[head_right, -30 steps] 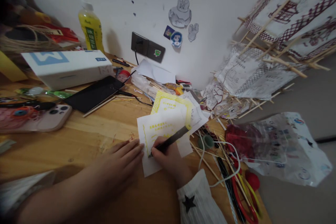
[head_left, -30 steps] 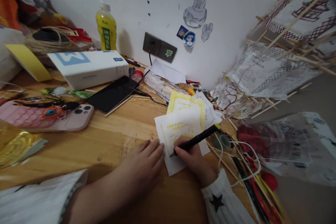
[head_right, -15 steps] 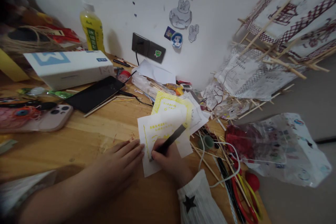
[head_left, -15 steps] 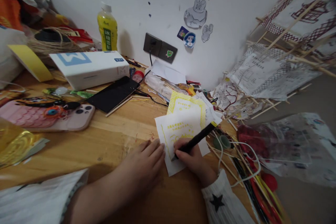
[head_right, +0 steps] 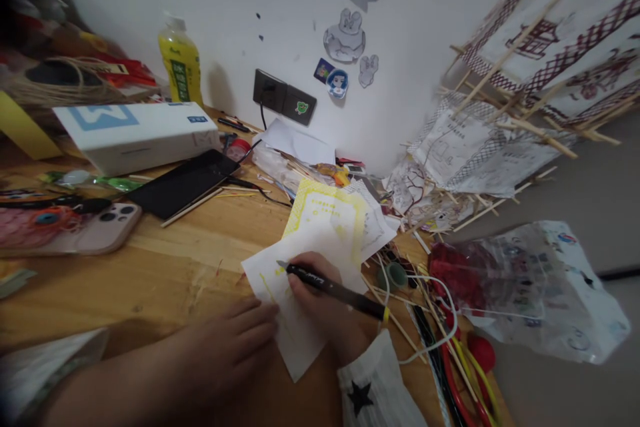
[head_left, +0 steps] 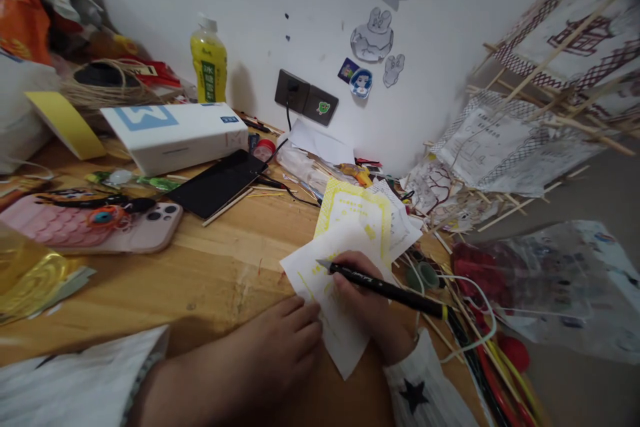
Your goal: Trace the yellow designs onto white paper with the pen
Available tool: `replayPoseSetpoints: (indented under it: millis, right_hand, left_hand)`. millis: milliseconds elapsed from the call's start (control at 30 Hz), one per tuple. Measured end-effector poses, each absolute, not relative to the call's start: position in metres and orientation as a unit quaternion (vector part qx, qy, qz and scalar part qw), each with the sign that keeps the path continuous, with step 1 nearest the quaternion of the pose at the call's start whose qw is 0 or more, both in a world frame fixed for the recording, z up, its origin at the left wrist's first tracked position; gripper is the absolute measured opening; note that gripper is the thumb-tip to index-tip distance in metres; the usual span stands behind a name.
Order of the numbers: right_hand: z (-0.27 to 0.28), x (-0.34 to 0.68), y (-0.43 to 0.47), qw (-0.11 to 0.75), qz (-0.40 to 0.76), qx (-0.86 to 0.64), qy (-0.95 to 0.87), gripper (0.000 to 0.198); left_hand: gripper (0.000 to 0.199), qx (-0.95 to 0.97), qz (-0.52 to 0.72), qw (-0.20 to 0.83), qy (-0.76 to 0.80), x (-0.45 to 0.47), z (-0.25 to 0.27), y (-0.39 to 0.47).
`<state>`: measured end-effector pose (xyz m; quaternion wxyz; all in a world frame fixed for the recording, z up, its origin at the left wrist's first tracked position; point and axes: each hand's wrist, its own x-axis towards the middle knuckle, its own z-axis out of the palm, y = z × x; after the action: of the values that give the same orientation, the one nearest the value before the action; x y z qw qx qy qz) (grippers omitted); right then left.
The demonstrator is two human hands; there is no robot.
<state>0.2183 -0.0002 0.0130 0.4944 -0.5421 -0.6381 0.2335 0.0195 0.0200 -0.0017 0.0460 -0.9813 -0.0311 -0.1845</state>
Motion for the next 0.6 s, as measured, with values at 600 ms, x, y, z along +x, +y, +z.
replayPoseSetpoints:
  millis: [600]
  right_hand:
    - [0.016, 0.207, 0.006, 0.453, 0.262, -0.575, -0.629, 0.015]
  left_hand:
    - [0.028, -0.967, -0.183, 0.086, -0.154, 0.019, -0.014, 0.019]
